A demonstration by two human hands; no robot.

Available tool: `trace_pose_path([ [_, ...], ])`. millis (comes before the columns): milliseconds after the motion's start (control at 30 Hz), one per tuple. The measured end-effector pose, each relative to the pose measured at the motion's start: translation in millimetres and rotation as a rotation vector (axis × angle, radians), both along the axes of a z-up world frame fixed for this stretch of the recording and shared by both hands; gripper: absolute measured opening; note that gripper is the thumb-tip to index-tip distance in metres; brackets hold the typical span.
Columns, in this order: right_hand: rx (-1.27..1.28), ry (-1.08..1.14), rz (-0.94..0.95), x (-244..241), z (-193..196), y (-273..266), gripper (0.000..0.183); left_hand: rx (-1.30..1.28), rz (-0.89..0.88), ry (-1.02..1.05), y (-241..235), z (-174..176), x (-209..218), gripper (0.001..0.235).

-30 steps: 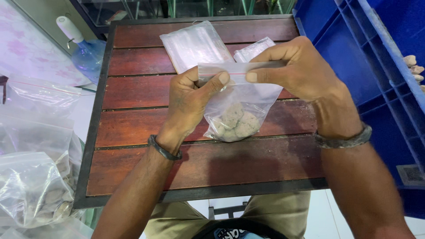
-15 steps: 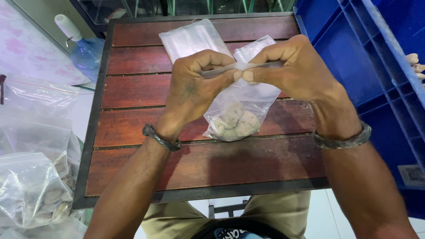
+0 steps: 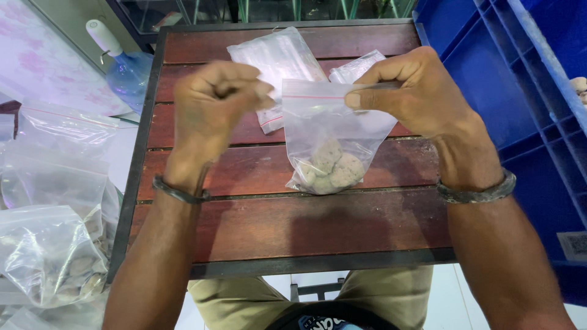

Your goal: The person places small rocks into plastic bags by hand, seals the bags, and puts them into a large container.

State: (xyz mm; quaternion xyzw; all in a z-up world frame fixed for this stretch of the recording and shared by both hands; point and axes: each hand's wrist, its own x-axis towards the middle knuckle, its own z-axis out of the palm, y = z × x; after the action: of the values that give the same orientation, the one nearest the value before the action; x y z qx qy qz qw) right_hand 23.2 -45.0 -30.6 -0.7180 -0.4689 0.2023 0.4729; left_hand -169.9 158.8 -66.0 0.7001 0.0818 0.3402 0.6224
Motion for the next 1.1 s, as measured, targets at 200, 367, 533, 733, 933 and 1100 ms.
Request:
trace_pose_path([
  [200, 0.015, -0.005, 0.047, 6, -6, 1, 0.011, 0.049, -0.106, 0.177, -8, -18, 17, 0.065],
  [367, 0.026, -0.061, 0.072, 5, -2, 2, 0.012, -0.124, -0.12, 0.075, -41, -19, 45, 0.03],
  [533, 0.031, -0.155, 0.155, 17, -3, -9, 0.02, -0.12, -0.068, 0.085, -45, -19, 51, 0.02],
  [733, -0.079, -0.21, 0.089, 30, 2, -39, 0.017, -0.067, -0.042, 0.113, -42, -17, 46, 0.017],
  [933, -0.13, -0.392, -0.094, 25, 21, -63, 0.007, 0.007, -0.019, 0.067, -44, -19, 47, 0.019],
  [1100, -0.155, -0.506, -0.004, 3, 31, -37, 0.039, 0.059, -0.057, 0.122, -50, -26, 52, 0.025],
])
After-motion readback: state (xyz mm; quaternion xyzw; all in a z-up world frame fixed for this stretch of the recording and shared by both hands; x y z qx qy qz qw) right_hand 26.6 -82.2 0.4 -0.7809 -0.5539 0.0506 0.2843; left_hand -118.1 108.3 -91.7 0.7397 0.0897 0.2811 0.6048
